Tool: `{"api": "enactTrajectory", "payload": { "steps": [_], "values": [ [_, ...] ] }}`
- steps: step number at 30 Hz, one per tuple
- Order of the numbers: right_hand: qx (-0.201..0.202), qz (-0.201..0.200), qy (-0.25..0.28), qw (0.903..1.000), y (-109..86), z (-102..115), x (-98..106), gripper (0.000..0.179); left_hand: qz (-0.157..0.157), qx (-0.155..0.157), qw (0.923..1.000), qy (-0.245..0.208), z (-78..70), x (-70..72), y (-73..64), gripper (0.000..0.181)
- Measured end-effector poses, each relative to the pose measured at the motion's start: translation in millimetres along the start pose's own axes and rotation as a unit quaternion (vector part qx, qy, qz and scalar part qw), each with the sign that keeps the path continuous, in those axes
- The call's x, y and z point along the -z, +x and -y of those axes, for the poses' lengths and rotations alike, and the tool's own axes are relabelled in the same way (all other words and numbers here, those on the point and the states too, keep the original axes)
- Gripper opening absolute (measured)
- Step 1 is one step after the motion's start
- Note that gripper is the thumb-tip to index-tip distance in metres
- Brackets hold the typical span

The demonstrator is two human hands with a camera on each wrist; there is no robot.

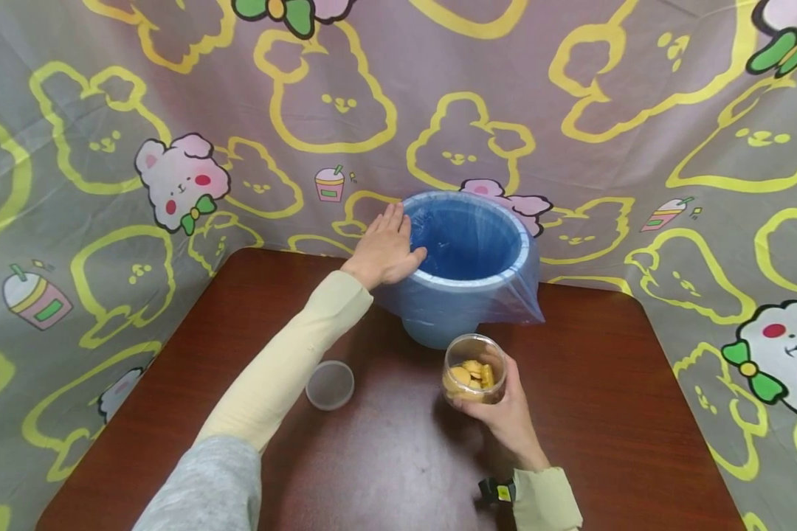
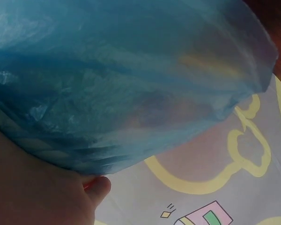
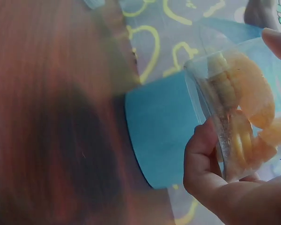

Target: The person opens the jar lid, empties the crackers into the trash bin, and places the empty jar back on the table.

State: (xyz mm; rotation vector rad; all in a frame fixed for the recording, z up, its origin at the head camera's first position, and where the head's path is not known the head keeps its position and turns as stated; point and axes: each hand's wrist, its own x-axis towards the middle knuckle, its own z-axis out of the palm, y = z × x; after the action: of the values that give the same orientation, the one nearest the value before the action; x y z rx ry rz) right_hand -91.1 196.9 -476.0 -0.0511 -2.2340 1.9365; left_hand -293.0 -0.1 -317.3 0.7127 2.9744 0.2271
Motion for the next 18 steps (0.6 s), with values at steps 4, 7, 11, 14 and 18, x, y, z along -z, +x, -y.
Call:
{"api": "enactTrajectory", "payload": {
  "steps": [4, 7, 11, 14, 18],
  "values": [
    [0.009, -0.02, 0.003, 0.9998, 0.5, 4, 9, 0.097, 0.001, 0.003, 1.0, 0.004, 0.2, 0.8, 0.5, 0.078],
    [0.012, -0.035, 0.004, 0.9993, 0.2, 7, 14, 0.098, 0.0, 0.004, 1.0, 0.003, 0.8, 1.0, 1.0, 0.078],
    [0.011, -0.056, 0.001, 0.9983, -0.8, 11, 21, 0.097, 0.003, 0.005, 1.0, 0.002, 1.6, 0.6, 1.6, 0.078],
    [0.011, -0.075, 0.011, 0.9971, -1.5, 15, 27, 0.095, 0.004, 0.005, 1.0, 0.002, 1.2, 0.2, 1.6, 0.079],
    [0.01, -0.095, 0.026, 0.9951, -2.3, 22, 35, 0.094, 0.004, 0.004, 1.0, 0.0, 0.3, -0.7, 1.3, 0.081]
  ]
}}
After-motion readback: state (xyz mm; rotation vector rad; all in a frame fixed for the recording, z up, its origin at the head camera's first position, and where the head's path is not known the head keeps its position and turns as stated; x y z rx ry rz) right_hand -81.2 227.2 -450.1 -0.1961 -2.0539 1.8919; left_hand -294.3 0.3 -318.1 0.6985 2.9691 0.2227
